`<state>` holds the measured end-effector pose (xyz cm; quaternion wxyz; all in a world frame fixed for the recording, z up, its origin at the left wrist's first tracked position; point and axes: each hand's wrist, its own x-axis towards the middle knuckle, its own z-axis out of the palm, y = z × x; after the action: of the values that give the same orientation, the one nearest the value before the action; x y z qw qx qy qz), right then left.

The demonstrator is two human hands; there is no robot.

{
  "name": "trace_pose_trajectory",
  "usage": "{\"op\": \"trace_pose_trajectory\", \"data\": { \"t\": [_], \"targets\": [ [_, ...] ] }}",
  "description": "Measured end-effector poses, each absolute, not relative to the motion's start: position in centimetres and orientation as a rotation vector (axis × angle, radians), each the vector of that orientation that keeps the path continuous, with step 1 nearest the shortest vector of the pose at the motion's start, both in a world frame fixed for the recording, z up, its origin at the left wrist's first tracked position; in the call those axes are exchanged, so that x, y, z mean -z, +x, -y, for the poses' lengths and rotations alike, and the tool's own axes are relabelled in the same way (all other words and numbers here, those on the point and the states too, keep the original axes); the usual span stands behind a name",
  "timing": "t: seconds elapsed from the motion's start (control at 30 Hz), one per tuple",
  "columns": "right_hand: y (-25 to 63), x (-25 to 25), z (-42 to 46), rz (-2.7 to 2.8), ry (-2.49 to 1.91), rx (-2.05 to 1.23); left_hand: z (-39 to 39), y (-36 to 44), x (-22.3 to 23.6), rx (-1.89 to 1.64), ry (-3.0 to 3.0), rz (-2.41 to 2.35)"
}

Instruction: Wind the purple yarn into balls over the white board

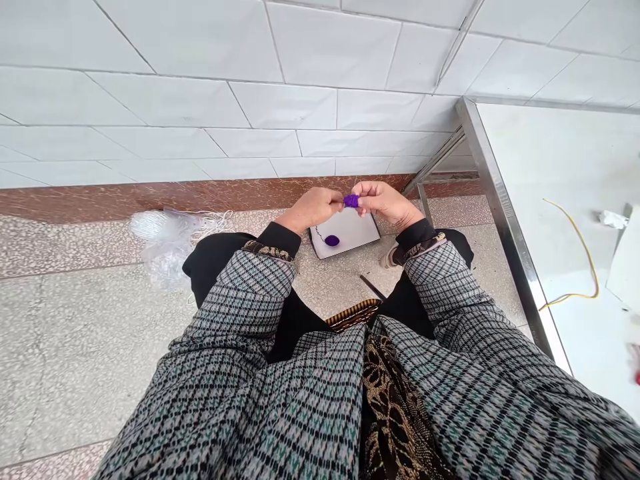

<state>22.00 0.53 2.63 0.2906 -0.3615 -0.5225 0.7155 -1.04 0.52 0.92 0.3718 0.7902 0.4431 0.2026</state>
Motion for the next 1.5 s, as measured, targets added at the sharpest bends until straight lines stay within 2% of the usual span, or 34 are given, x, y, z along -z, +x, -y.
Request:
{"op": "trace_pose_trajectory", "data": {
  "t": [0.13,0.27,0.37,0.53,0.7,0.87,1.07,1.5],
  "targets": [
    [21.5,-2.4,-1.0,1.305,-1.197,-1.667,0.3,0.0,-1.0,-0.293,2.053,-0.844],
    [21.0,-2.3,-0.9,1.525,-1.495,-1.461,0.5,0.0,-1.7,-0.303,2.037,-0.786],
    [21.2,-2.4,-0.5,1.707,-1.546,-1.558,0.1,-0.6,-1.7,-0.445,2.019,-0.955],
    [21.7,-2.4,-0.4,1.569,-1.161,-1.947,-0.2,-0.3,-1.0,-0.690,1.894,-1.135],
    [21.4,-1.7,-0.6,1.212,-1.087,-1.784,0.1,1.6,-0.4,-0.910,1.531,-1.110],
    [20.2,-0.9,-0.6,1.151,-1.117,-1.550,0.4,2.3,-0.8,-1.016,1.411,-1.090],
    [19.8,-0.8,-0.5,1.311,-1.106,-1.467,0.8,2.3,-1.9,-1.011,1.419,-1.270],
    [20.2,-2.7,-0.2,1.185,-1.265,-1.763,0.5,0.9,-1.9,-0.729,1.728,-1.304]
  ]
}}
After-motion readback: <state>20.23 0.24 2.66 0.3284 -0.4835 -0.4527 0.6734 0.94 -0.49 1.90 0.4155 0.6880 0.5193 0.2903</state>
